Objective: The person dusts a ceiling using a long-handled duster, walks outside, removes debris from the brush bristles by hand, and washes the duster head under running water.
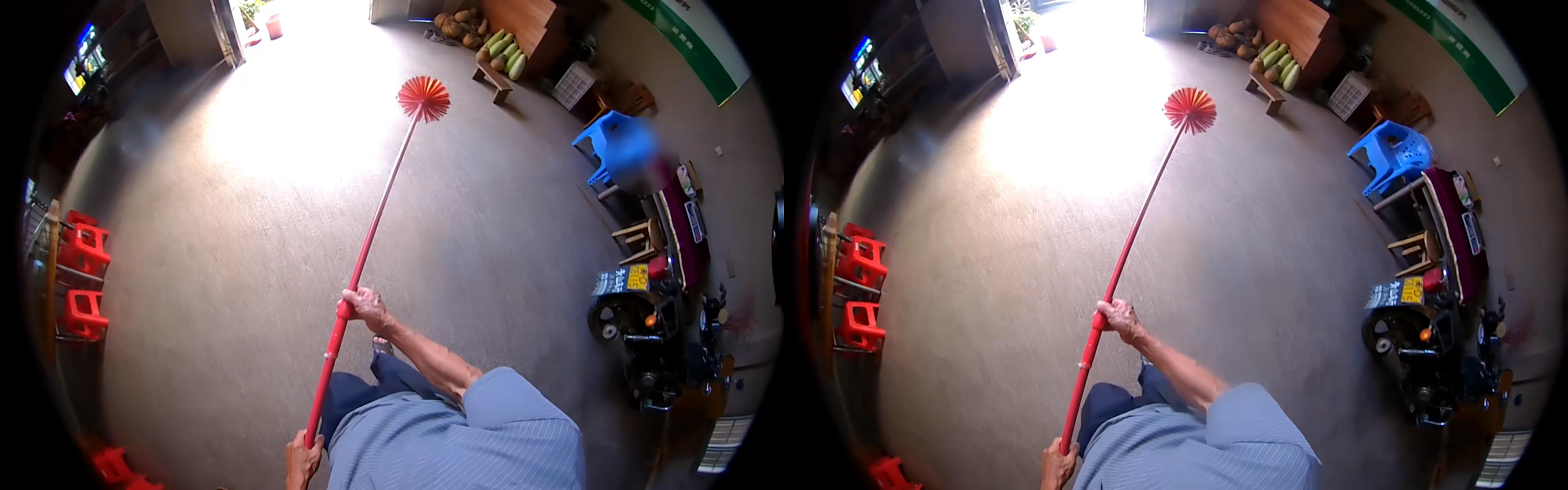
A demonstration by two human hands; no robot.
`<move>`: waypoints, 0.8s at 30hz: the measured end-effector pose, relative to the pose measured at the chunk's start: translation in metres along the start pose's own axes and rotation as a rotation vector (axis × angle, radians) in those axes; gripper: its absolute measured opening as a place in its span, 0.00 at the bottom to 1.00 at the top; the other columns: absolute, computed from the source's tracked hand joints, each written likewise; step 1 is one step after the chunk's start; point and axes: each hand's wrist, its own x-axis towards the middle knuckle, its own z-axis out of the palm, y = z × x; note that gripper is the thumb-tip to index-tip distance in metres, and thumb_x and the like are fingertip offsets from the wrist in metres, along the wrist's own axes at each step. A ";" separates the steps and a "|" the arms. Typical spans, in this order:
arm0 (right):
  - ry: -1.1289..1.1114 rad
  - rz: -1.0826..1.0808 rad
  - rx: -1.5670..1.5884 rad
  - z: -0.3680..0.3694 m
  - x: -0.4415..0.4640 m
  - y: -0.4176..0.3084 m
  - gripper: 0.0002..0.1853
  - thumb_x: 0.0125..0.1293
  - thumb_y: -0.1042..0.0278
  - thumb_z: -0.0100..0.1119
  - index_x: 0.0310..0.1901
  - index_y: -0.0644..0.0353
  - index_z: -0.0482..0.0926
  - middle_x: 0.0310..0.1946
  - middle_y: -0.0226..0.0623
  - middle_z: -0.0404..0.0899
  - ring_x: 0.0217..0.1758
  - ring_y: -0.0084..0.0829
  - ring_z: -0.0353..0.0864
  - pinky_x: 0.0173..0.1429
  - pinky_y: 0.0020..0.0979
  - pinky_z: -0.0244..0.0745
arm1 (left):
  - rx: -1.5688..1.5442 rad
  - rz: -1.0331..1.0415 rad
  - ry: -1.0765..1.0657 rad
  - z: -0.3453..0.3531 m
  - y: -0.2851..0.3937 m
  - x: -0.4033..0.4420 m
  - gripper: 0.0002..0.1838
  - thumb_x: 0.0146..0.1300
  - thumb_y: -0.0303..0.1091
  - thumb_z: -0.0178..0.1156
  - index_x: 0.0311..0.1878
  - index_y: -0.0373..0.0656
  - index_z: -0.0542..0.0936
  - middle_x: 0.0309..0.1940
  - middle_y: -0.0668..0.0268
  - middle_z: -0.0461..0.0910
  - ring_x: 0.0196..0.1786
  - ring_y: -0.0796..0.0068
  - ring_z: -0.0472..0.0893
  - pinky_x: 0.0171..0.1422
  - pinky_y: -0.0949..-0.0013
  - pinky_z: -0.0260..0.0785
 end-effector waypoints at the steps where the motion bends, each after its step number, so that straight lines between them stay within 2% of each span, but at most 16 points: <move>1: -0.034 0.006 -0.010 0.006 0.005 -0.014 0.13 0.68 0.59 0.57 0.42 0.62 0.75 0.33 0.36 0.82 0.34 0.29 0.84 0.44 0.36 0.83 | -0.019 0.044 0.048 0.002 0.011 0.024 0.15 0.56 0.40 0.65 0.35 0.36 0.78 0.18 0.57 0.75 0.23 0.65 0.76 0.32 0.61 0.69; 4: -0.069 0.046 0.002 0.012 0.036 -0.039 0.13 0.69 0.59 0.56 0.42 0.62 0.75 0.35 0.37 0.82 0.36 0.28 0.84 0.46 0.35 0.82 | 0.011 0.005 -0.019 -0.002 0.059 0.090 0.17 0.57 0.41 0.64 0.45 0.40 0.78 0.27 0.47 0.80 0.34 0.45 0.82 0.38 0.55 0.72; 7: -0.129 0.068 0.014 0.019 0.075 -0.067 0.12 0.70 0.60 0.55 0.44 0.62 0.74 0.37 0.38 0.83 0.37 0.28 0.84 0.47 0.34 0.82 | -0.045 0.021 0.010 -0.003 0.106 0.159 0.17 0.57 0.41 0.65 0.44 0.39 0.78 0.27 0.48 0.80 0.33 0.50 0.83 0.38 0.57 0.72; 10: -0.176 0.077 0.031 0.022 0.120 -0.106 0.13 0.70 0.59 0.55 0.44 0.61 0.73 0.39 0.38 0.82 0.39 0.28 0.84 0.48 0.34 0.81 | -0.151 0.026 0.013 -0.010 0.148 0.230 0.17 0.56 0.41 0.66 0.43 0.38 0.79 0.25 0.52 0.80 0.30 0.59 0.82 0.38 0.60 0.72; 13: -0.182 0.098 0.041 0.026 0.175 -0.147 0.13 0.70 0.60 0.56 0.45 0.62 0.73 0.40 0.40 0.82 0.42 0.29 0.84 0.51 0.34 0.80 | -0.206 0.095 0.005 -0.026 0.194 0.296 0.16 0.57 0.40 0.66 0.40 0.37 0.78 0.23 0.57 0.77 0.27 0.69 0.77 0.35 0.63 0.71; 16: -0.212 0.091 0.037 0.030 0.225 -0.191 0.13 0.69 0.60 0.56 0.45 0.62 0.73 0.41 0.40 0.82 0.43 0.30 0.84 0.52 0.34 0.80 | -0.316 0.042 -0.074 -0.047 0.237 0.353 0.14 0.56 0.38 0.67 0.36 0.36 0.80 0.21 0.65 0.75 0.25 0.76 0.73 0.33 0.67 0.69; 17: -0.203 0.098 0.057 0.033 0.239 -0.207 0.14 0.69 0.59 0.57 0.46 0.62 0.73 0.41 0.40 0.82 0.43 0.30 0.84 0.53 0.35 0.80 | -0.349 0.082 -0.076 -0.049 0.243 0.372 0.13 0.57 0.37 0.67 0.33 0.35 0.80 0.21 0.67 0.75 0.25 0.78 0.73 0.32 0.68 0.69; 21: -0.242 0.103 0.078 0.045 0.297 -0.261 0.13 0.68 0.60 0.57 0.44 0.62 0.74 0.38 0.38 0.82 0.39 0.29 0.84 0.48 0.35 0.81 | -0.319 0.084 0.001 -0.092 0.294 0.413 0.12 0.57 0.37 0.65 0.31 0.36 0.79 0.19 0.66 0.75 0.24 0.76 0.74 0.31 0.67 0.68; 24: -0.269 0.126 0.071 0.048 0.346 -0.294 0.13 0.67 0.60 0.57 0.42 0.62 0.76 0.36 0.37 0.83 0.38 0.30 0.85 0.47 0.35 0.82 | -0.193 0.063 0.067 -0.109 0.311 0.448 0.16 0.58 0.42 0.64 0.33 0.36 0.78 0.22 0.50 0.79 0.26 0.59 0.82 0.32 0.59 0.71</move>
